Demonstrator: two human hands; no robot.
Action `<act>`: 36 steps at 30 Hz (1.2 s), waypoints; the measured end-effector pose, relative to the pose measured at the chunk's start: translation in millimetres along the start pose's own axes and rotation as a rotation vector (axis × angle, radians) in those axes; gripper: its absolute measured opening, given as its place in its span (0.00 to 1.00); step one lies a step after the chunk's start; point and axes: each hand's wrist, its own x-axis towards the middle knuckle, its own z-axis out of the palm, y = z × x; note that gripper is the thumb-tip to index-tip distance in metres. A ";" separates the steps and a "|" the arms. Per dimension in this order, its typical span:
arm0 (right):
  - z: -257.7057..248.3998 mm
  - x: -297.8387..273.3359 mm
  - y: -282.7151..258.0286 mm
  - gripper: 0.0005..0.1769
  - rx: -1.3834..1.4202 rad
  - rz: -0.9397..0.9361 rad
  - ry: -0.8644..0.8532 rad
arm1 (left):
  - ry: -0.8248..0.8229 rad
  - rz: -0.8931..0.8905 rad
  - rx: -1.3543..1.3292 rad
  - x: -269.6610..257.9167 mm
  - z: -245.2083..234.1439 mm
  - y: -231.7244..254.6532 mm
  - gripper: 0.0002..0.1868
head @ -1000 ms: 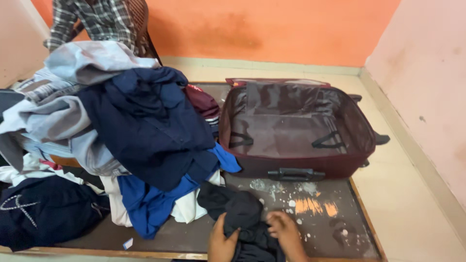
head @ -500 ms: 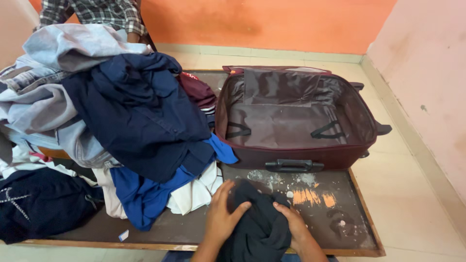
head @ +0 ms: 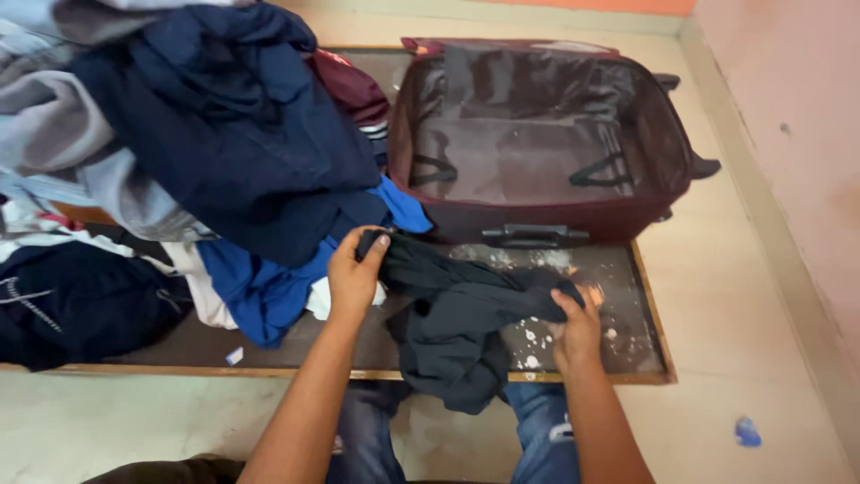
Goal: The person folds a black garment and a blue shirt by hand on a table next to a suitcase.
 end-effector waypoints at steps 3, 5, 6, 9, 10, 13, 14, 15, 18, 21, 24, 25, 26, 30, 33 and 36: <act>-5.4 4.3 21.6 0.25 -0.191 0.218 0.094 | 0.009 -0.102 0.291 -10.0 -14.4 -25.3 0.18; -4.8 4.4 44.7 0.24 -0.433 0.246 0.057 | -0.074 -0.194 0.581 -21.5 -19.2 -58.0 0.24; -4.4 8.3 49.3 0.24 -0.675 0.266 0.030 | -0.096 -0.185 0.550 -31.4 -20.3 -75.5 0.24; -6.0 1.5 57.5 0.29 -1.073 0.102 -0.072 | -0.154 -0.161 0.628 -72.9 -30.5 -111.6 0.22; -6.0 0.6 56.5 0.29 -1.075 0.109 -0.067 | -0.188 -0.150 0.743 -83.0 -32.9 -116.0 0.21; -3.9 -4.5 53.9 0.33 -1.398 -0.078 -0.149 | -0.325 -0.066 0.723 -95.8 -32.7 -112.0 0.20; -1.2 -3.8 51.5 0.33 -1.382 -0.062 -0.146 | -0.324 -0.070 0.729 -98.5 -33.5 -107.3 0.20; 0.6 -6.3 50.6 0.34 -1.366 -0.047 -0.142 | -0.371 0.007 0.739 -101.4 -34.7 -102.2 0.19; 2.6 -8.4 48.3 0.32 -1.338 -0.009 -0.123 | -0.413 0.033 0.741 -99.4 -34.0 -93.3 0.18; -2.3 -6.5 51.5 0.32 -1.344 -0.041 -0.144 | -0.405 0.014 0.729 -98.7 -33.9 -92.2 0.17; -4.4 -2.8 54.4 0.32 -1.373 -0.032 -0.142 | -0.407 -0.003 0.731 -100.1 -35.8 -88.6 0.17; -4.7 1.1 51.5 0.32 -1.371 -0.045 -0.128 | -0.420 -0.060 0.745 -97.5 -33.5 -87.2 0.17; -5.2 -2.5 53.6 0.32 -1.344 -0.055 -0.131 | -0.425 -0.056 0.744 -98.5 -34.1 -85.6 0.17; -1.9 -6.1 51.8 0.31 -1.314 -0.043 -0.162 | -0.407 -0.040 0.732 -97.0 -33.6 -81.6 0.17; 0.6 -10.4 47.6 0.31 -1.285 -0.056 -0.165 | -0.412 -0.036 0.729 -97.7 -33.5 -79.6 0.17; 3.3 -12.6 44.9 0.29 -1.284 -0.056 -0.165 | -0.393 -0.018 0.724 -99.2 -33.3 -76.9 0.17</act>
